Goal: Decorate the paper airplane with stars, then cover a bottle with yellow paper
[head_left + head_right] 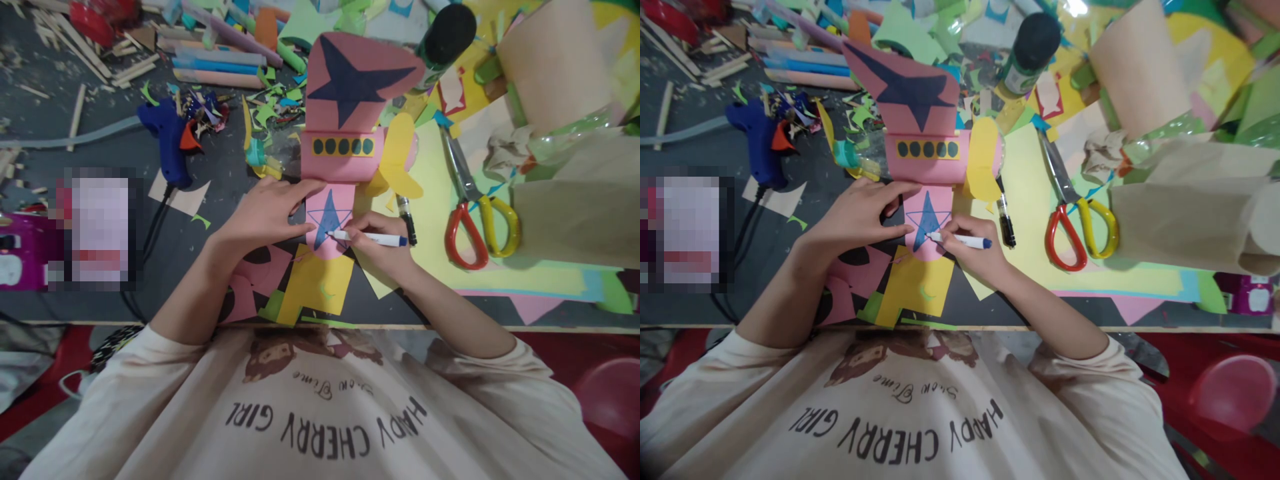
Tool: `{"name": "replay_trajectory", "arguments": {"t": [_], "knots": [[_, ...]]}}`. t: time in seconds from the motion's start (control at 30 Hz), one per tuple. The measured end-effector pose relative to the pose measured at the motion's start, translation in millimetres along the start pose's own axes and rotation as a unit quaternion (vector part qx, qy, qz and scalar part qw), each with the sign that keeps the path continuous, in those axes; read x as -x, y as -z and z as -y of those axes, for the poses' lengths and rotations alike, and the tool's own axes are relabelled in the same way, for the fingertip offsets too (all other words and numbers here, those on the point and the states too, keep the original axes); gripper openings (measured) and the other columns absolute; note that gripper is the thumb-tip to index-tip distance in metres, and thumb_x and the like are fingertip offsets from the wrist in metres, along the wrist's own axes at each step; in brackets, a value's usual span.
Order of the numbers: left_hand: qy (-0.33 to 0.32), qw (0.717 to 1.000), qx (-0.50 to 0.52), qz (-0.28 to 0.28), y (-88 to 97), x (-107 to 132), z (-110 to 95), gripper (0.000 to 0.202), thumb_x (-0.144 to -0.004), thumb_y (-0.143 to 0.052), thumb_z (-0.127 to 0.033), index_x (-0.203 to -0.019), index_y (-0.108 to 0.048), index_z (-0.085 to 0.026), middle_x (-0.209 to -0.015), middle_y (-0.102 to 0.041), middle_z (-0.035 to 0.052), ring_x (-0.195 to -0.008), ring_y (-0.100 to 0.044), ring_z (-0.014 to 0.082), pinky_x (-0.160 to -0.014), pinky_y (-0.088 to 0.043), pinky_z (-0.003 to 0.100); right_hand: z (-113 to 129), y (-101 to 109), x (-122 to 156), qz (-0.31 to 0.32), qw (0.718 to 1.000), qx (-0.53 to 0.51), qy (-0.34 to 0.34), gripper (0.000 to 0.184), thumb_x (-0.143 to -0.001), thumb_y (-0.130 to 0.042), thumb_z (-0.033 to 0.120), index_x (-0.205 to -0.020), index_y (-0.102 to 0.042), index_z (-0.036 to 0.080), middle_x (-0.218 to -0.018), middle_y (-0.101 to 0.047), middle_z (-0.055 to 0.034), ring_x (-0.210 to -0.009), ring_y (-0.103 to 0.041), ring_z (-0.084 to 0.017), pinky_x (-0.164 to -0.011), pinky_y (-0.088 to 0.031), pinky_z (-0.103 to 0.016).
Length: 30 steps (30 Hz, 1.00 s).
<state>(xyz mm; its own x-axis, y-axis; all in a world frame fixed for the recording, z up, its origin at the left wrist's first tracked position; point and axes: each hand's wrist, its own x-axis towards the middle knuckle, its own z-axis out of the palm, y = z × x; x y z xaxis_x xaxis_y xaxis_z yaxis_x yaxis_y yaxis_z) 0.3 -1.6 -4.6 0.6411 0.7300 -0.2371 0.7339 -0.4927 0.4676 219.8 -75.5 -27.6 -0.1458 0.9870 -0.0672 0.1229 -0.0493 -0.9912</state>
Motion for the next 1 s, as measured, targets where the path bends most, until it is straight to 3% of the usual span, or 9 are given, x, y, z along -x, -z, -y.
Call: {"name": "replay_trajectory", "arguments": {"t": [0.23, 1.0], "knots": [[-0.002, 1.0, -0.005, 0.002, 0.6, -0.6, 0.8, 0.062, -0.088, -0.062, -0.044, -0.145, -0.053, -0.021, -0.097, -0.07, 0.0042, -0.095, -0.067, 0.0247, -0.096, -0.041, 0.036, 0.1, 1.3, -1.7, -0.036, 0.999, 0.009, -0.001, 0.021, -0.08, -0.071, 0.029, -0.062, -0.066, 0.021, -0.064, -0.072, 0.0, -0.059, -0.066, -0.013, -0.056, -0.052, -0.026], [-0.002, 1.0, -0.005, 0.001, -0.8, -1.1, 1.2, 0.063, -0.087, -0.063, -0.043, -0.145, -0.053, -0.021, -0.098, -0.071, 0.0041, -0.096, -0.068, 0.0257, -0.096, -0.042, 0.037, 4.3, 1.2, -4.0, -0.032, 0.999, 0.037, -0.018, 0.014, -0.073, -0.063, 0.022, -0.059, -0.064, 0.021, -0.061, -0.07, 0.0005, -0.06, -0.064, -0.014, -0.057, -0.051, -0.026]]}}
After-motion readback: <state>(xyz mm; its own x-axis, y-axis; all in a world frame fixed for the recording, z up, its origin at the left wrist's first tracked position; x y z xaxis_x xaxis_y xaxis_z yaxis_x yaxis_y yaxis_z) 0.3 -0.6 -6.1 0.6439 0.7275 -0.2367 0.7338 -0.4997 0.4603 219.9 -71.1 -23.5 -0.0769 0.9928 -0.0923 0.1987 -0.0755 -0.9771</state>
